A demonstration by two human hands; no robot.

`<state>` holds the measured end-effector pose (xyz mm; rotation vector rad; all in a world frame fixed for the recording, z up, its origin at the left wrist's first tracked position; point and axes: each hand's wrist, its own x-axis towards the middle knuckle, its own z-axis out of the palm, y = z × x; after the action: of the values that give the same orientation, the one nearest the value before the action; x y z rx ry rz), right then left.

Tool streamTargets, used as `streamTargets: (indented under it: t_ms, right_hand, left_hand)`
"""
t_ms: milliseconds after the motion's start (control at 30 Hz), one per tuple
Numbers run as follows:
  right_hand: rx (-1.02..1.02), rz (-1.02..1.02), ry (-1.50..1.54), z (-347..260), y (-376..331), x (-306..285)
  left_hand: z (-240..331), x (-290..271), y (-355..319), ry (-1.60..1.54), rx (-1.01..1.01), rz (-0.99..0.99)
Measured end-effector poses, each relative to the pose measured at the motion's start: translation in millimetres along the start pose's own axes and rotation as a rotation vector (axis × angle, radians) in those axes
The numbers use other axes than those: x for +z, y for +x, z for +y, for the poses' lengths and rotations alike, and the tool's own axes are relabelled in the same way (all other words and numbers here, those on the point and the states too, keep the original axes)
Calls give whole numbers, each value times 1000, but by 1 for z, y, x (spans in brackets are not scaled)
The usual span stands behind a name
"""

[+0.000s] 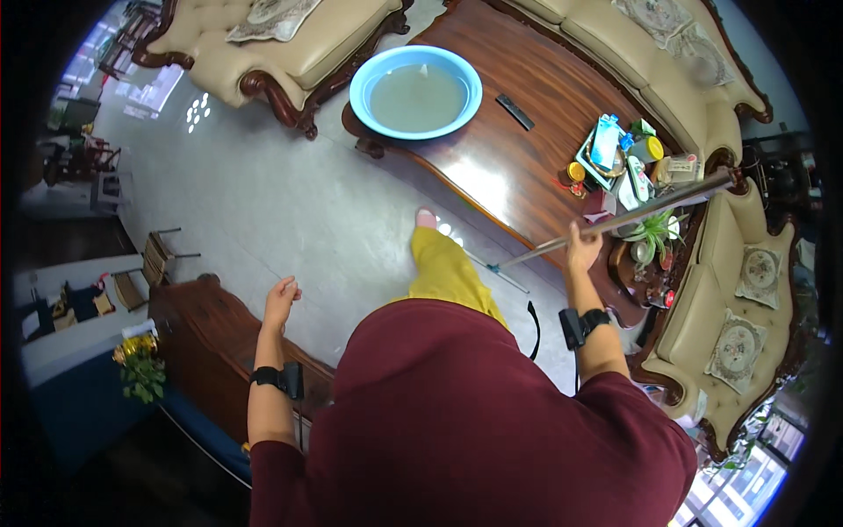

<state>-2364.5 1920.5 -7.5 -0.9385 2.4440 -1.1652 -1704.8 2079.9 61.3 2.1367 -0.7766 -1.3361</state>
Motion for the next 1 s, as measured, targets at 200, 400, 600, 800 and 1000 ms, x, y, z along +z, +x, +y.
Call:
streamTargets:
  t_ms: [200, 400, 600, 800, 1000]
  right_hand:
    - [784, -236, 5, 15, -52, 48]
    - [803, -489, 26, -13, -43, 108]
    - [411, -457, -172, 35, 11, 157]
    - [-123, -603, -535, -125, 32, 180]
    - [-290, -1046, -1506, -116, 39, 139]
  left_hand:
    - [74, -7, 101, 142, -4, -56]
    - [202, 14, 209, 531, 368, -136]
    - [301, 87, 257, 561, 513, -308]
    - [281, 66, 295, 596, 431, -276]
    - [288, 80, 328, 677, 485, -313]
